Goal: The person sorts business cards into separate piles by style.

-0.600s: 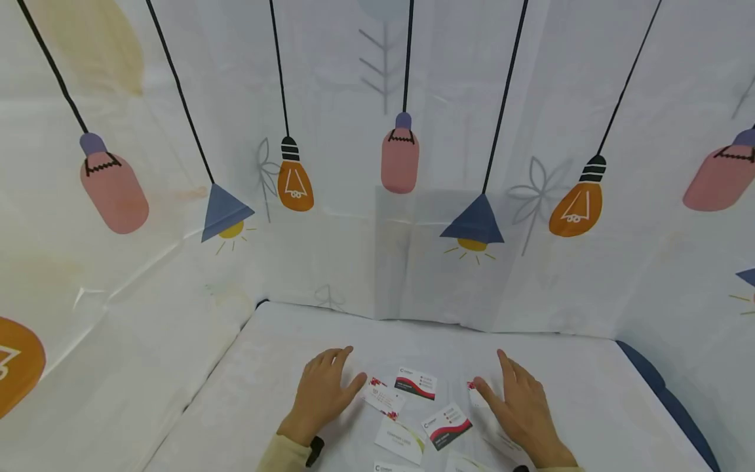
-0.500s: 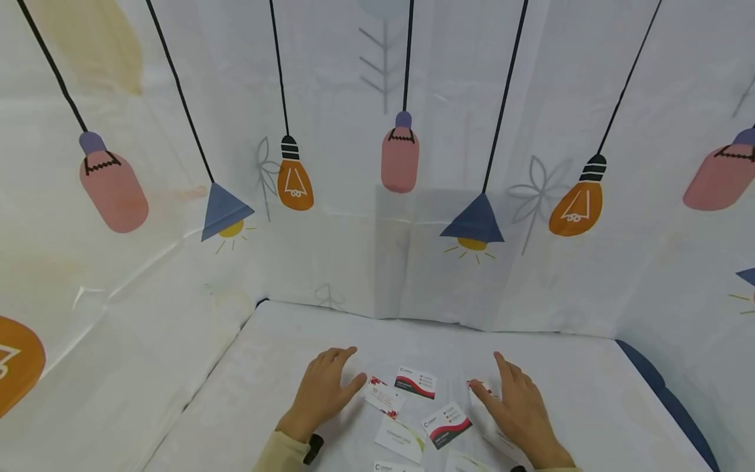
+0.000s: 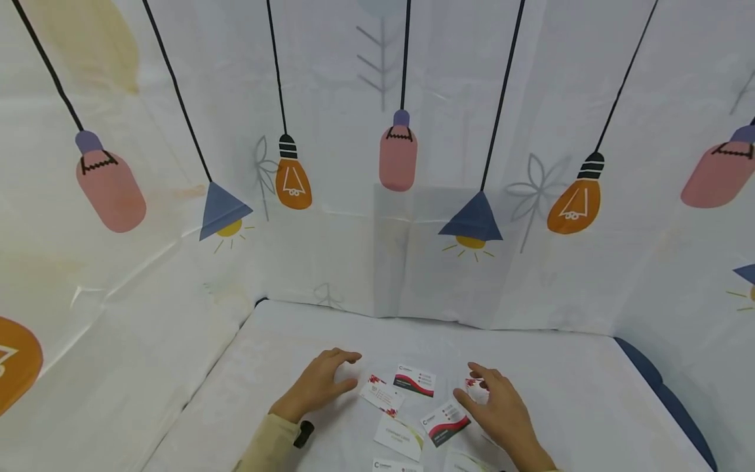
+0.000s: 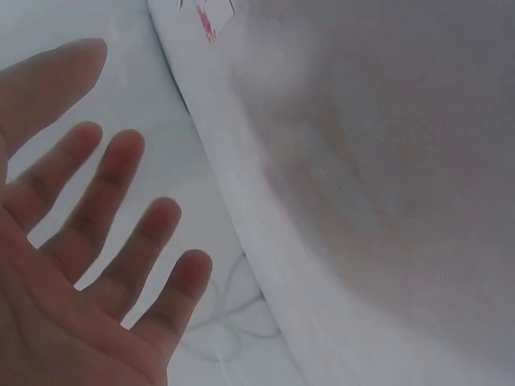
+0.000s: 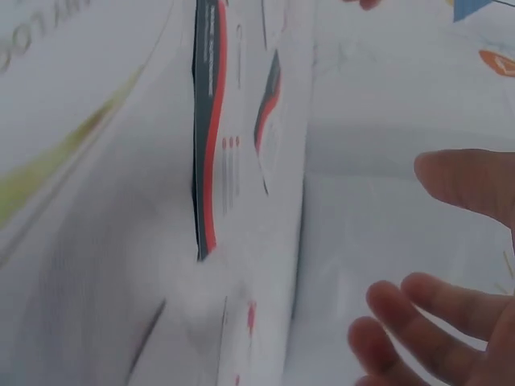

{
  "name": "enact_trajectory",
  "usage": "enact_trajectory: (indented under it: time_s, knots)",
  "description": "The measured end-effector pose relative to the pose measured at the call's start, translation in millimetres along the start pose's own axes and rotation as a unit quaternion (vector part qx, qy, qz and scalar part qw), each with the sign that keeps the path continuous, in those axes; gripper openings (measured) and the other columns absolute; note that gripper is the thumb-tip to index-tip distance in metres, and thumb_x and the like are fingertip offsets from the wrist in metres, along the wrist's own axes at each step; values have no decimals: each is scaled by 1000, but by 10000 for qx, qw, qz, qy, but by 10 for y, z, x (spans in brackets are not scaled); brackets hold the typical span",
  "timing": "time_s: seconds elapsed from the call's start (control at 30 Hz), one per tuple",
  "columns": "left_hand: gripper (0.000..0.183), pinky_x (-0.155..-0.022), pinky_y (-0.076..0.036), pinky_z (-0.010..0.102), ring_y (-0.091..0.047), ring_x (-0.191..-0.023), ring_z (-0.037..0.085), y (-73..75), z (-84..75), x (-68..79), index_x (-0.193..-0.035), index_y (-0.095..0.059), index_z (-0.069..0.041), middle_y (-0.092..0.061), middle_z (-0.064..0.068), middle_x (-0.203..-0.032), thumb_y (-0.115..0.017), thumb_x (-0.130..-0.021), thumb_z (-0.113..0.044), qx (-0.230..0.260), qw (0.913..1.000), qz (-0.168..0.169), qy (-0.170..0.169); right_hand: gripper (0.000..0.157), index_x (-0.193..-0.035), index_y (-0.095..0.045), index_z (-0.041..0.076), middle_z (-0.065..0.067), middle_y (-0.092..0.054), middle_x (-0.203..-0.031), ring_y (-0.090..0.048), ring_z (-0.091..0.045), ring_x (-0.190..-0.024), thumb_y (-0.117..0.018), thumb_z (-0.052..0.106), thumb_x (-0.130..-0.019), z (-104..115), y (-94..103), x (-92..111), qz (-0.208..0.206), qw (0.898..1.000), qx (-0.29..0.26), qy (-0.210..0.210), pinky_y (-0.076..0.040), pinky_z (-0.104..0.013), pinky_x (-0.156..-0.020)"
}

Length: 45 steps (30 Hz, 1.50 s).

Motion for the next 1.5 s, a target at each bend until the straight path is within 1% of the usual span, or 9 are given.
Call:
enact_trajectory:
  time_s: [0.1, 0.33, 0.43, 0.57, 0.63, 0.87, 1.07, 1.2, 1.5]
  knots:
    - [46, -103, -44, 50, -57, -121, 23, -19, 17, -23, -135, -63, -14, -65, -3, -127, -77, -92, -21, 204, 9996, 169, -101, 61, -135, -64, 15, -1, -69, -116, -60, -21, -105, -80, 45, -84, 40, -1, 27, -126, 9998, -166, 30, -50, -47, -85]
    - [46, -101, -44, 51, -58, -118, 26, -39, 27, -81, -133, -64, -9, -66, 1, -123, -78, -90, -19, 316, 9982, 310, -415, 58, -131, -67, 18, 7, -69, -113, -59, -15, -101, -83, 44, -81, 139, -74, 67, -131, 9993, -342, 45, -48, -41, -81]
    - [47, -103, -43, 50, -58, -119, 26, -60, 51, -102, -134, -63, -9, -66, 3, -123, -78, -90, -19, 404, 9977, 428, -342, 58, -129, -68, 18, 8, -68, -111, -59, -15, -99, -83, 45, -81, 205, -108, 79, -107, 9993, -356, 37, -48, -39, -79]
    - [49, -105, -42, 51, -56, -122, 26, -91, 95, -120, -135, -63, -9, -66, 2, -124, -79, -89, -20, 631, 9960, 618, -95, 58, -128, -69, 19, 9, -68, -109, -59, -14, -96, -84, 47, -80, 330, -154, 83, -50, 9991, -417, 98, -48, -37, -77]
    - [50, -105, -41, 50, -56, -122, 25, -102, 104, -130, -135, -63, -10, -66, 2, -125, -79, -89, -21, 684, 9954, 669, -82, 58, -128, -69, 18, 9, -68, -109, -59, -13, -94, -84, 47, -79, 397, -176, 84, -20, 9989, -431, 156, -48, -37, -76]
    - [50, -104, -42, 48, -56, -119, 23, -158, 126, -203, -134, -64, -12, -67, -1, -125, -81, -87, -19, 679, 9938, 842, -275, 59, -127, -69, 18, 7, -68, -109, -59, -14, -94, -86, 44, -78, 549, -324, 102, 138, 9974, -634, 321, -47, -36, -73]
    - [52, -103, -43, 47, -56, -119, 21, -206, 144, -246, -131, -67, -13, -67, -5, -124, -84, -83, -23, 790, 9904, 1134, -95, 60, -128, -68, 19, 7, -68, -112, -59, -14, -93, -85, 45, -77, 612, -526, 122, 437, 9941, -854, 499, -47, -36, -74]
    - [52, -101, -44, 45, -55, -116, 21, -247, 166, -274, -130, -68, -13, -66, -6, -124, -85, -82, -25, 745, 9884, 1321, 24, 61, -128, -67, 16, 4, -70, -113, -59, -15, -92, -86, 44, -77, 646, -643, 126, 624, 9918, -938, 603, -48, -35, -75]
    - [54, -94, -45, 37, -54, -108, 20, -298, 114, -356, -129, -70, -13, -66, -5, -120, -88, -80, -25, 560, 9846, 1653, -110, 63, -126, -68, 12, 6, -67, -104, -56, -13, -87, -87, 43, -75, 708, -833, 76, 799, 9918, -688, 718, -47, -32, -72]
Point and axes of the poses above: each hand's wrist, its own x-axis away from the middle knuckle, its own y-axis out of the back of the hand, z = x × y, the point moved 7 cm from there along -x, towards the middle knuckle
